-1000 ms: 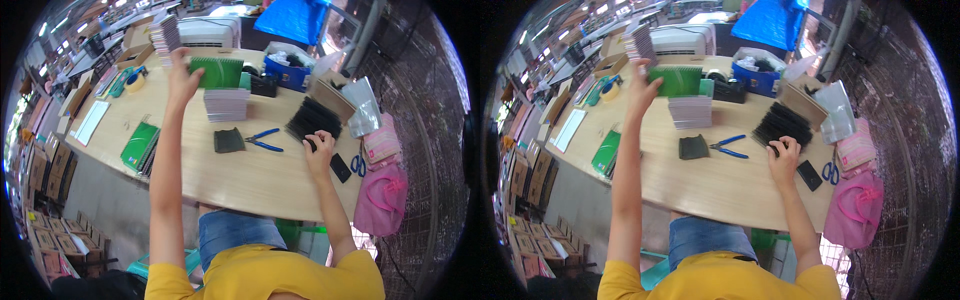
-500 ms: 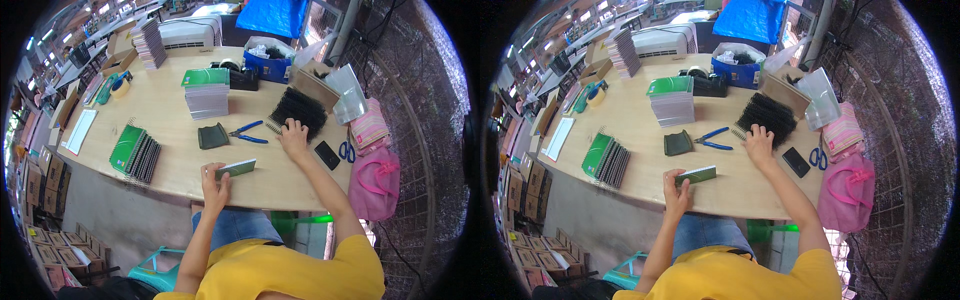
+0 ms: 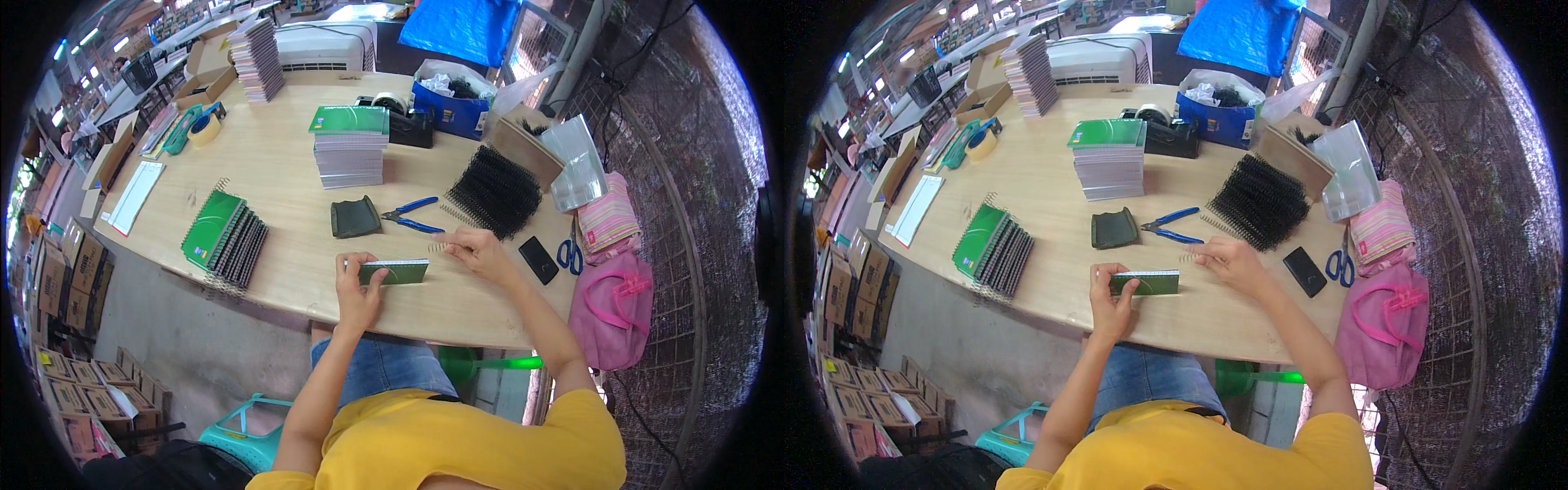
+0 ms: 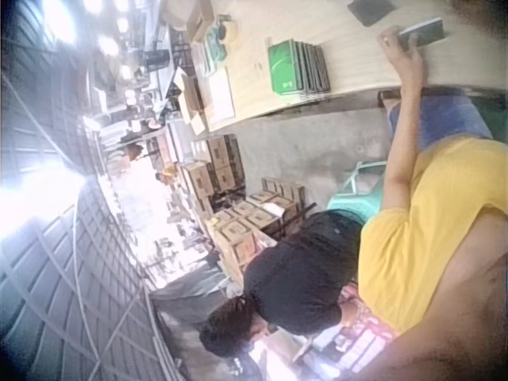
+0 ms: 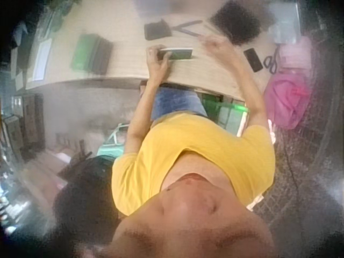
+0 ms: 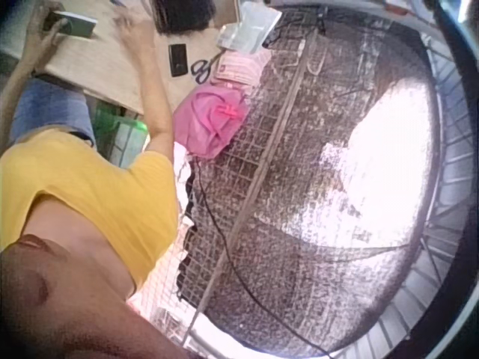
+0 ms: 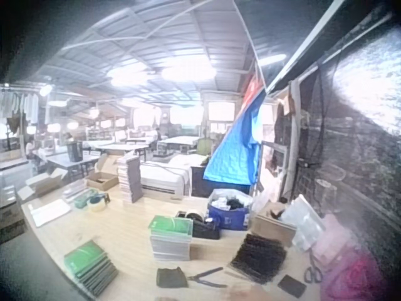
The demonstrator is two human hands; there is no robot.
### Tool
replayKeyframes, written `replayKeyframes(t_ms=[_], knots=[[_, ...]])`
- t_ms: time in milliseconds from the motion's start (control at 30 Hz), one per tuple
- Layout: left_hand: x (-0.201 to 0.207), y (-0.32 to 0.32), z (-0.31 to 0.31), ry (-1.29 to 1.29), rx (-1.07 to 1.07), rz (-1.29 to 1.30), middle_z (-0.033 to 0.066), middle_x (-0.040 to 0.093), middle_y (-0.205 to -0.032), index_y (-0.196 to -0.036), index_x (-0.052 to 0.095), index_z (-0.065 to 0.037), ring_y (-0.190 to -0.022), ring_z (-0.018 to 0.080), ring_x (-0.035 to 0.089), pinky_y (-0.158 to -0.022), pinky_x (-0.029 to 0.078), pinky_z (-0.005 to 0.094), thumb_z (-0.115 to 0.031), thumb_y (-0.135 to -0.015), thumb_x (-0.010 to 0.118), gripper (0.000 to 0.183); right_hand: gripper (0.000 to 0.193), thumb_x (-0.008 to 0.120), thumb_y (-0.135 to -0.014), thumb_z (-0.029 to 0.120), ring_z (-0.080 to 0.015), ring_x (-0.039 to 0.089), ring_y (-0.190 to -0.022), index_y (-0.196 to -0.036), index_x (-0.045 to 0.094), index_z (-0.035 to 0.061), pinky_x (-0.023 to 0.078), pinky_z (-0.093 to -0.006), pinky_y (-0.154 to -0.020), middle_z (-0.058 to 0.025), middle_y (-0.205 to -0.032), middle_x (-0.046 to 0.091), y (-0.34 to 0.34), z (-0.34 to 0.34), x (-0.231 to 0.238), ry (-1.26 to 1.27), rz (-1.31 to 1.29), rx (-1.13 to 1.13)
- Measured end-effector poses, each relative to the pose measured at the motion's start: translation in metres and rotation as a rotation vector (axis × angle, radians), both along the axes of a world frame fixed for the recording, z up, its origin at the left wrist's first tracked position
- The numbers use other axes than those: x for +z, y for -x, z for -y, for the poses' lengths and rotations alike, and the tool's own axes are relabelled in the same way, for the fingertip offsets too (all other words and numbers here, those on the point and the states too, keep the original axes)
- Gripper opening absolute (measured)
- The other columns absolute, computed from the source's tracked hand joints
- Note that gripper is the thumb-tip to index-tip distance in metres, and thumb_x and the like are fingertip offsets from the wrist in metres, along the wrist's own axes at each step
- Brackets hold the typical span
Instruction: The person assembles notebooks by sliding spiral wire coils through the punched holes of paper stacks and green covers, then trims the excess wire using a pair of pliers.
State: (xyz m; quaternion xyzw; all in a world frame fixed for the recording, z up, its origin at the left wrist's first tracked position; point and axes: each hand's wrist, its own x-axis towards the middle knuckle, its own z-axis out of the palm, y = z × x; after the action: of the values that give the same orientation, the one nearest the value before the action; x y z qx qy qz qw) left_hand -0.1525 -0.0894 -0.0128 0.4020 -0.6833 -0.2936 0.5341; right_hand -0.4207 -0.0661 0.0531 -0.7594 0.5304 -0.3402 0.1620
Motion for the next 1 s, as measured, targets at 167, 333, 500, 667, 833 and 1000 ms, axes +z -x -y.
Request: replayKeyframes(t_ms=[167, 333, 500, 667, 833, 1000], knots=[[-0.001, 0.001, 0.003, 0.006, -0.017, 0.013, 0.0080, 0.051, -0.100, -0.100, 0.057, -0.004, -0.085, 0.0190, 0.058, -0.069, 0.050, 0.0297, -0.007, -0.087, 0.074, 0.022, 0.021, 0.073, -0.086, 0.006, -0.0198, 0.065, -0.078, -0.106, 0.077, 0.0091, 0.051, -0.0326, -0.067, -0.0105, -0.079, 0.066, -0.008, -0.005, -0.010, -0.053, 0.115, -0.013], [0.000, 0.000, 0.003, -0.010, -0.025, -0.007, 0.0081, 0.052, -0.100, -0.100, 0.057, -0.004, -0.085, 0.0190, 0.058, -0.070, 0.049, 0.0298, -0.007, -0.087, 0.074, 0.022, 0.024, 0.073, -0.083, 0.000, -0.0172, 0.065, -0.080, -0.105, 0.076, 0.0072, 0.053, -0.0303, -0.069, -0.0073, -0.089, 0.070, -0.019, -0.005, -0.010, 0.030, 0.264, 0.017], [0.005, 0.001, 0.002, -0.018, 0.001, -0.025, 0.0084, 0.052, -0.099, -0.099, 0.058, -0.004, -0.086, 0.0205, 0.057, -0.071, 0.047, 0.0311, -0.006, -0.086, 0.074, 0.020, 0.018, 0.071, -0.082, -0.004, -0.0163, 0.066, -0.084, -0.099, 0.073, 0.0015, 0.055, -0.0302, -0.077, -0.0076, -0.095, 0.070, -0.015, -0.005, -0.011, -0.117, 0.369, 0.140], [0.008, 0.002, 0.000, -0.029, 0.035, -0.042, 0.0076, 0.052, -0.098, -0.098, 0.059, -0.005, -0.086, 0.0208, 0.056, -0.071, 0.046, 0.0312, -0.008, -0.087, 0.074, 0.019, 0.017, 0.071, -0.084, -0.003, -0.0159, 0.065, -0.085, -0.101, 0.071, 0.0006, 0.054, -0.0304, -0.078, -0.0081, -0.093, 0.069, -0.020, -0.009, -0.009, -0.225, 0.428, 0.069], [0.008, 0.002, -0.003, -0.031, 0.055, -0.034, 0.0078, 0.052, -0.098, -0.098, 0.058, -0.004, -0.086, 0.0209, 0.055, -0.072, 0.045, 0.0318, -0.009, -0.086, 0.075, 0.020, 0.016, 0.070, -0.087, 0.000, -0.0184, 0.065, -0.084, -0.103, 0.070, 0.0003, 0.053, -0.0325, -0.077, -0.0089, -0.093, 0.069, -0.020, -0.008, -0.005, -0.218, 0.312, 0.122], [0.005, 0.001, -0.002, -0.003, 0.055, -0.046, 0.0094, 0.051, -0.098, -0.098, 0.058, -0.003, -0.087, 0.0223, 0.054, -0.073, 0.045, 0.0327, -0.006, -0.085, 0.075, 0.022, 0.016, 0.070, -0.089, 0.008, -0.0244, 0.066, -0.081, -0.104, 0.068, 0.0024, 0.052, -0.0359, -0.074, -0.0113, -0.091, 0.067, -0.034, -0.012, 0.009, -0.175, 0.115, 0.036]])
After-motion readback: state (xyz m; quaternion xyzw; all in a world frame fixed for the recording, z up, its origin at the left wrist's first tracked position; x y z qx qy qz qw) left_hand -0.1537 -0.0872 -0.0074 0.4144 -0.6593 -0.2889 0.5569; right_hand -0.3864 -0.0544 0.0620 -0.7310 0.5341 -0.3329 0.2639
